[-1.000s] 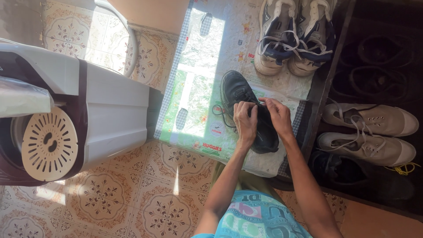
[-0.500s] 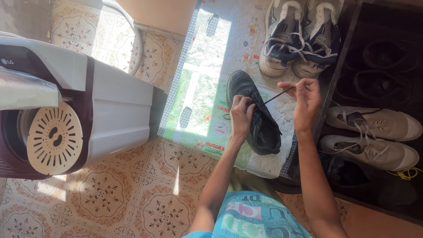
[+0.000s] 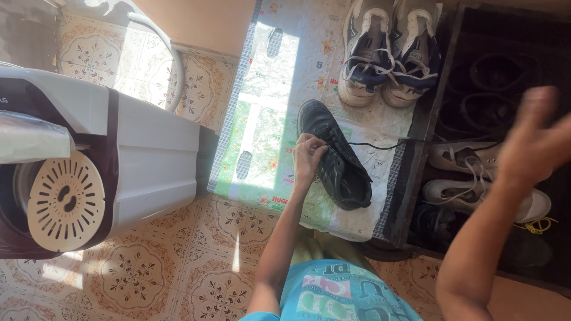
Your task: The person removes the laces from a black shoe, then re-laces it by threading the laces through the eyelets and tying them. The person repeats the process on a second black shoe.
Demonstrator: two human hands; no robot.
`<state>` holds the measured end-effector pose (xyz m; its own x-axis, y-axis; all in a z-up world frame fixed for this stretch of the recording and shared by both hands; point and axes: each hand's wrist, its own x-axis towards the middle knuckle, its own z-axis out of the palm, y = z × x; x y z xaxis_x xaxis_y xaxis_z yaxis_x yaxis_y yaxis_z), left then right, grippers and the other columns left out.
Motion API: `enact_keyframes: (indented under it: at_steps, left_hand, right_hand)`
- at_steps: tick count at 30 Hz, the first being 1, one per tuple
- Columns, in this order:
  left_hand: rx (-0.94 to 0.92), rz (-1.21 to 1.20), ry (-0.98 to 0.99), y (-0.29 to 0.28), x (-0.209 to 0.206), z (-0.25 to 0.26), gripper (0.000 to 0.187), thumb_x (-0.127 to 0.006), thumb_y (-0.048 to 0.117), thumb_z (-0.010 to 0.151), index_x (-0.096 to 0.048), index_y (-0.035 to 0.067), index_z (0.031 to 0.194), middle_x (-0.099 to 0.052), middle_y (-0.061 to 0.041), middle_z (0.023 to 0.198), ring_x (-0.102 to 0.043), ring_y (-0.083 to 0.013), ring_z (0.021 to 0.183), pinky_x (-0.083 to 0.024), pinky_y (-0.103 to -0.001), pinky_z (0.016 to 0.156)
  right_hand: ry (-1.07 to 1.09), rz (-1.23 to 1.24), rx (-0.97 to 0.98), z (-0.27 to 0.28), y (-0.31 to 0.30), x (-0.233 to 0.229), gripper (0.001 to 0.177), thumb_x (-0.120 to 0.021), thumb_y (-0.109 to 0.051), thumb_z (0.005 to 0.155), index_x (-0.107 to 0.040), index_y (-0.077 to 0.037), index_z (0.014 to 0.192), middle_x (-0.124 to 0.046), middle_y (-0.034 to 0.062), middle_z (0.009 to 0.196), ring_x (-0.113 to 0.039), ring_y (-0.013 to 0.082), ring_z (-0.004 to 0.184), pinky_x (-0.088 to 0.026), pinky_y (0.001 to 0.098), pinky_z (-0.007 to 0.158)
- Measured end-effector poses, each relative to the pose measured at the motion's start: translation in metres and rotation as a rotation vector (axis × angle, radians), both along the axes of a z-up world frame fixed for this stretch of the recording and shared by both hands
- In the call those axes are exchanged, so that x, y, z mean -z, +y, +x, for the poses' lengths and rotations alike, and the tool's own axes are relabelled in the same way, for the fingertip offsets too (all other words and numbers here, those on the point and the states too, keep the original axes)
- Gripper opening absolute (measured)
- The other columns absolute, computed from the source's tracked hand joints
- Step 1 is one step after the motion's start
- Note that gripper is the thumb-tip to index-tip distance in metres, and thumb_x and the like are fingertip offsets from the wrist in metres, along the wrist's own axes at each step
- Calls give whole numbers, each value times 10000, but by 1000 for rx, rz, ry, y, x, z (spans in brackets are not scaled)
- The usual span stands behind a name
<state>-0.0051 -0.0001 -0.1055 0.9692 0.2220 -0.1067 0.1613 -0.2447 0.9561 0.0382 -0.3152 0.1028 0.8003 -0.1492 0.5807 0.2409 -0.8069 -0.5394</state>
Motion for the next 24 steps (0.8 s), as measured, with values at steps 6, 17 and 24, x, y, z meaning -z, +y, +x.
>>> enact_keyframes:
  at_steps: [6,17,24]
  left_hand:
    - [-29,13,-11,0,16,0,125,-783,83,819,-780,25,930,-660,-80,955,-678,-203,846,-564,-335,772]
    - [1,175,-36,-7,-12,3,136,-796,114,797,-801,79,928,-611,-62,824,-582,-225,855,-490,-369,782]
    - [49,236,-41,-13,-21,6,146,-773,137,816,-804,109,956,-582,-66,798,-568,-238,834,-475,-388,766]
  right_hand:
    - [584,-97,-545,-35,143,86,241,-701,-139,908,-762,-111,1140,-747,29,1184,-735,217,970,-589,359,807]
    - [629,-717,-497,-65,145,131,683,-631,49,811,-469,20,1474,-614,144,1264,-725,302,837,-609,391,700]
    - [691,-669,-431,-49,147,174,513,-603,39,834,-555,12,1344,-686,178,934,-733,352,743,-600,432,647]
